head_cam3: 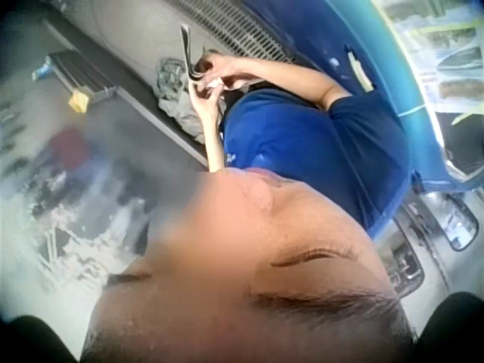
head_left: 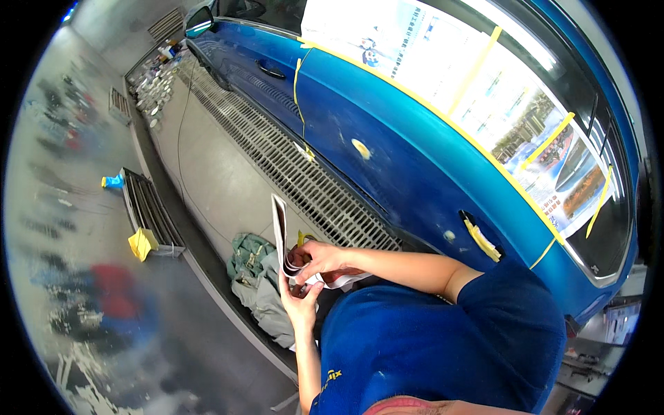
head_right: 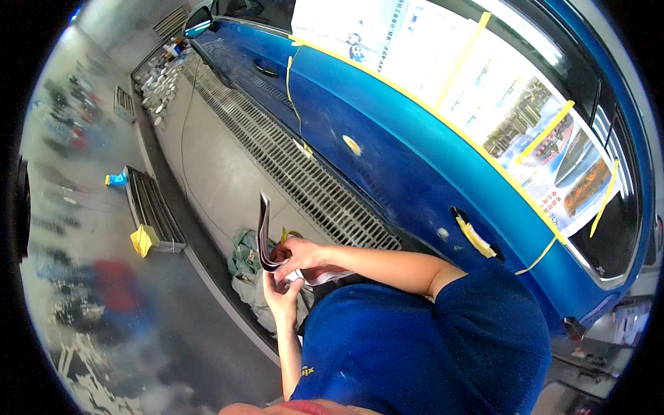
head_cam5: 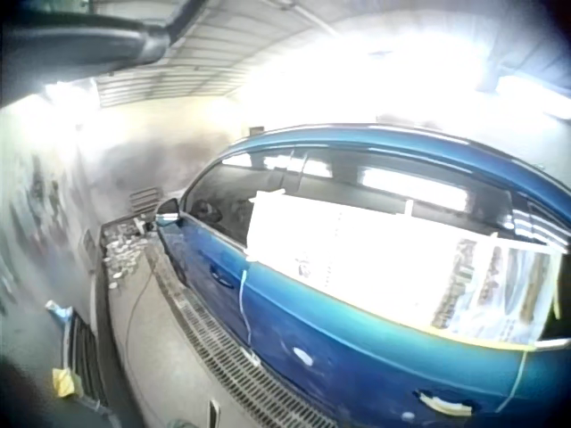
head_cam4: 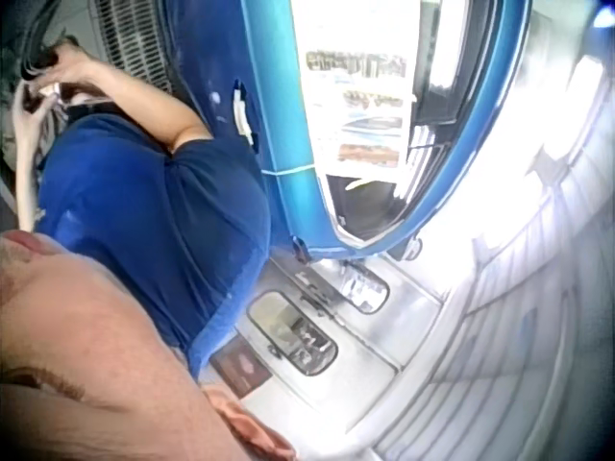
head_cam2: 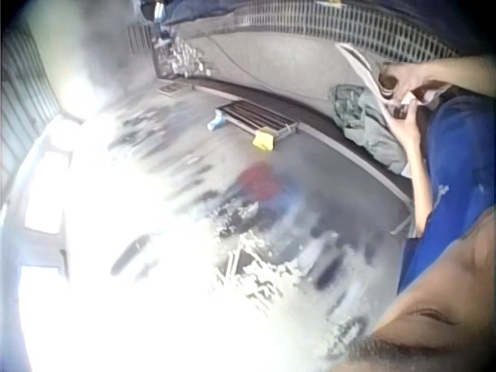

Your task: The person tapes sheets of newspaper onto the side and rear window of a blue car using yellow masking tape. They smooth the paper against the vehicle's surface and secure the edges with tape to cover specific areas.

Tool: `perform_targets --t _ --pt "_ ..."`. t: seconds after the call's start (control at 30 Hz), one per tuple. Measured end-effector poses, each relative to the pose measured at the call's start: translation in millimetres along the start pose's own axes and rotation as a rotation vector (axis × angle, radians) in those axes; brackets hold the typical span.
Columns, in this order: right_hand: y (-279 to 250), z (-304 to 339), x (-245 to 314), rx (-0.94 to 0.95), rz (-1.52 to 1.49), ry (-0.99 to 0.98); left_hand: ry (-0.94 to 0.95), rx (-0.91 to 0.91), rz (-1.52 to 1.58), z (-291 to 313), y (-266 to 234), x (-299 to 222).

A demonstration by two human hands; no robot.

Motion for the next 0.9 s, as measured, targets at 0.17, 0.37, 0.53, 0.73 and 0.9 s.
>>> perform_targets --t 0.17,0.37,0.53,0.73,0.9 --pt "0 -73 5 0.154 0.03 -0.04 0.054 0.086 0.199 -51 -57 -6" --pt "7 -144 43 0.195 0.03 -0.104 0.029 0.193 0.276 -103 -136 -25" --pt "-4 -168 53 -0.124 0.08 -0.08 0.046 0.284 0.219 -151 -171 -34" --pt "-44 -211 39 -0.29 -0.184 -0.196 0.168 0.259 0.032 -209 -177 -58" --pt "-85 -268 41 -0.416 -0.097 -0.236 0.205 -0.197 -0.146 -264 -196 -60"
Point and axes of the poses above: each hand's wrist, its own z-axis away from the middle knuckle, its own y-axis out of the palm, x = y × z, the point moved 4 cm from there along -z, towards the middle knuckle, and after that the axes turned 4 degrees about x, right-handed, at the moved point
